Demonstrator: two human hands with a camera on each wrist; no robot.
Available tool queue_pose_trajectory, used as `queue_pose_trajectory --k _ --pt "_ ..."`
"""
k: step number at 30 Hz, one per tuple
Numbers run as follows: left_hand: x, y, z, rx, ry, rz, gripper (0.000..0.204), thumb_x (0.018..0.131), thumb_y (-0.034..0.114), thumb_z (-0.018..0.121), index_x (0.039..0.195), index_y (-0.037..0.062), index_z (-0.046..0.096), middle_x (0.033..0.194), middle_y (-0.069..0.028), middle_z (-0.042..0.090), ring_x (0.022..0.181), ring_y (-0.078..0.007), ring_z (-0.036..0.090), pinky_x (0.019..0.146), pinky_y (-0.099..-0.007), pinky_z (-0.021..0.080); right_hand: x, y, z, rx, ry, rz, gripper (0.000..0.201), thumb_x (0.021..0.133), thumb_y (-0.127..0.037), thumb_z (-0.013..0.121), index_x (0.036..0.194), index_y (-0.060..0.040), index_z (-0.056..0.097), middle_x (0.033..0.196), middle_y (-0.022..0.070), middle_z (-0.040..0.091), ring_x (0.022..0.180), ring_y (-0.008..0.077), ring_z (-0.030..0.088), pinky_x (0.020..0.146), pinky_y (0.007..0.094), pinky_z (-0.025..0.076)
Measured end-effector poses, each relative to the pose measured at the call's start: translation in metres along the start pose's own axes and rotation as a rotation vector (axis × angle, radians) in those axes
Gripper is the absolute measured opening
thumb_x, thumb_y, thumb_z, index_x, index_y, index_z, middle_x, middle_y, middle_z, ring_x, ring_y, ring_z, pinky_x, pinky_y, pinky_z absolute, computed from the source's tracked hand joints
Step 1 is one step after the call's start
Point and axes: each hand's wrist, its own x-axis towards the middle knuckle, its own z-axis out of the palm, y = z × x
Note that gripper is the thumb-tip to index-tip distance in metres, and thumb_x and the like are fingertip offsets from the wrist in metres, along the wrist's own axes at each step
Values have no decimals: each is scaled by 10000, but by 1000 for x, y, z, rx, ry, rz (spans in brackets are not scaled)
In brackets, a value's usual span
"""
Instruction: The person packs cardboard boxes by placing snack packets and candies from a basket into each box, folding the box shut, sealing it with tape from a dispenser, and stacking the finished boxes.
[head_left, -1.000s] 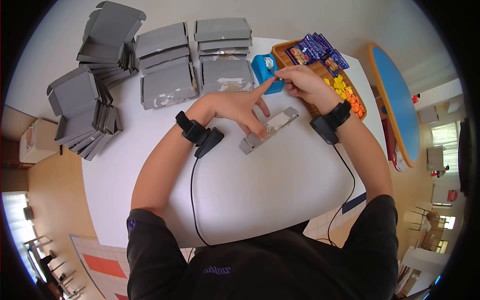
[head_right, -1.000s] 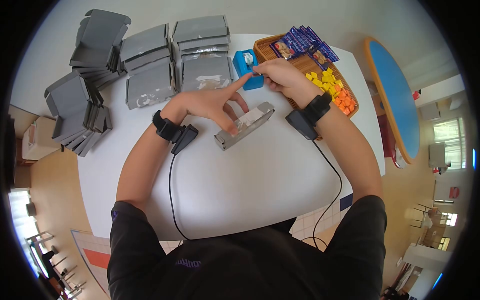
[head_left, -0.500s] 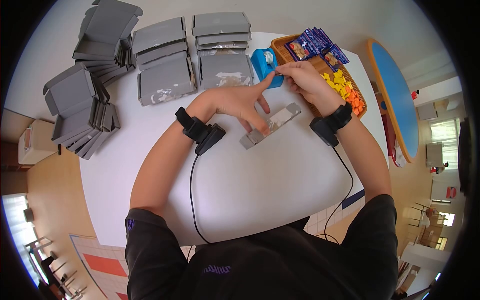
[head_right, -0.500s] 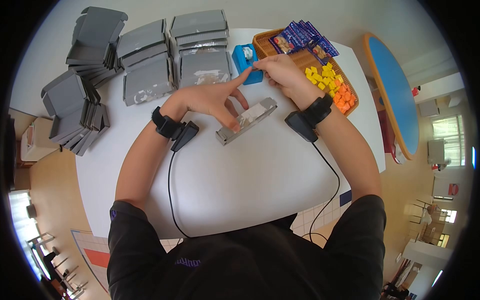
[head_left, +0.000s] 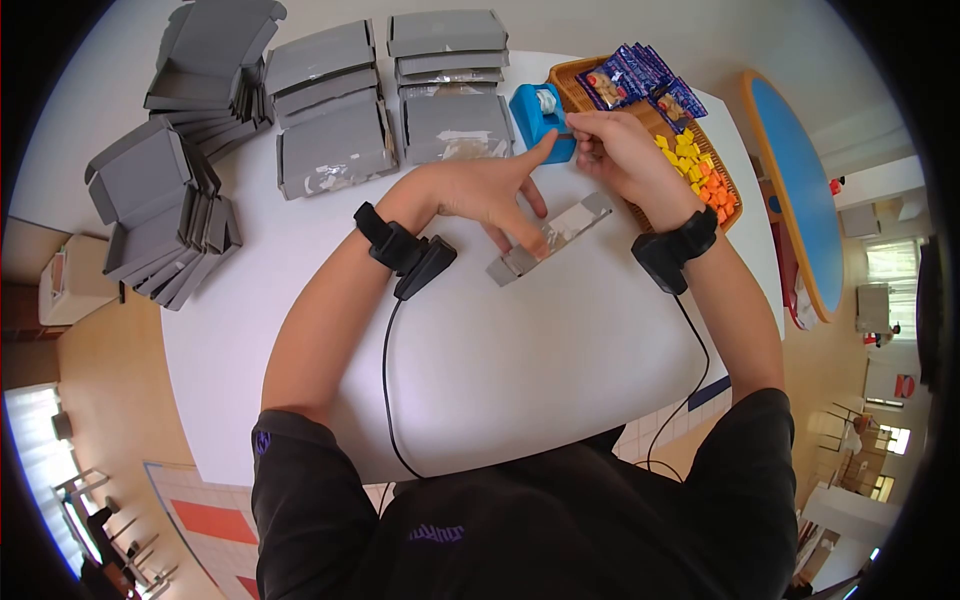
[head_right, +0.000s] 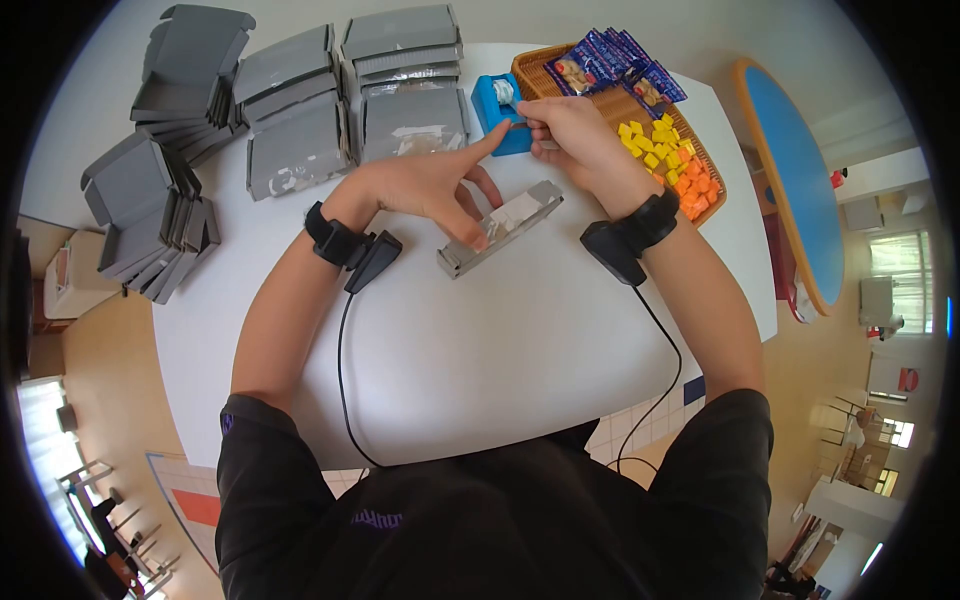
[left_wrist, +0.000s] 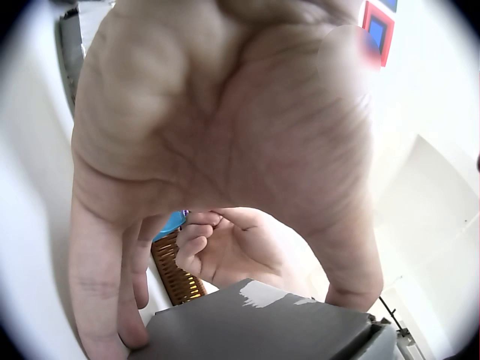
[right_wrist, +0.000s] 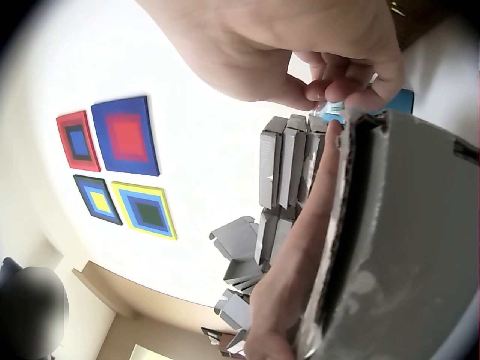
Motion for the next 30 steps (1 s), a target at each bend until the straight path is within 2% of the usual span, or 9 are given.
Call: queue_pose_trajectory --k 5,7,10,19,25,30 --pt "1 -3 0 -21 3 1 1428 794 235 926 1720 16 -140 1407 -231 645 1100 -278 757 985 -342 580 -7 1 -3 -88 15 -21 143 1007 -220 760 974 -81 741 794 -50 589 714 73 553 689 283 508" --pt "0 -3 0 -20 10 -2 1426 796 239 924 1722 18 -138 1401 -236 645 1104 -279 756 986 -341 576 -13 4 -5 -142 -6 72 151 1004 -260 768 994 -109 751 824 -62 597 767 55 558 701 278 500" --pt "0 -1 0 -30 9 -2 1434 789 243 929 1723 22 -136 1403 -241 642 1106 -278 756 985 -344 574 -23 5 0 -195 33 62 167 1001 -294 774 1007 -128 759 860 -70 609 800 44 562 705 271 492" --pt "0 -2 1 -8 23 8 1436 778 266 932 1732 34 -116 1418 -239 640 1127 -287 753 994 -354 566 -28 12 3 -282 107 -27 226 976 -288 791 1058 -77 787 941 -22 692 866 93 603 696 279 488" --pt "2 -6 0 -7 22 17 1442 775 277 940 1739 56 -109 1420 -221 642 1143 -288 745 998 -358 563 -23 22 -6 -243 50 -106 189 972 -186 763 1095 -51 812 1005 34 789 797 67 586 647 246 459" --pt "2 -8 0 -32 18 17 1435 785 269 938 1740 68 -113 1418 -219 643 1138 -282 742 993 -359 566 -22 29 -6 -187 51 -112 168 969 -150 763 1089 -44 815 989 34 804 739 54 575 634 238 455"
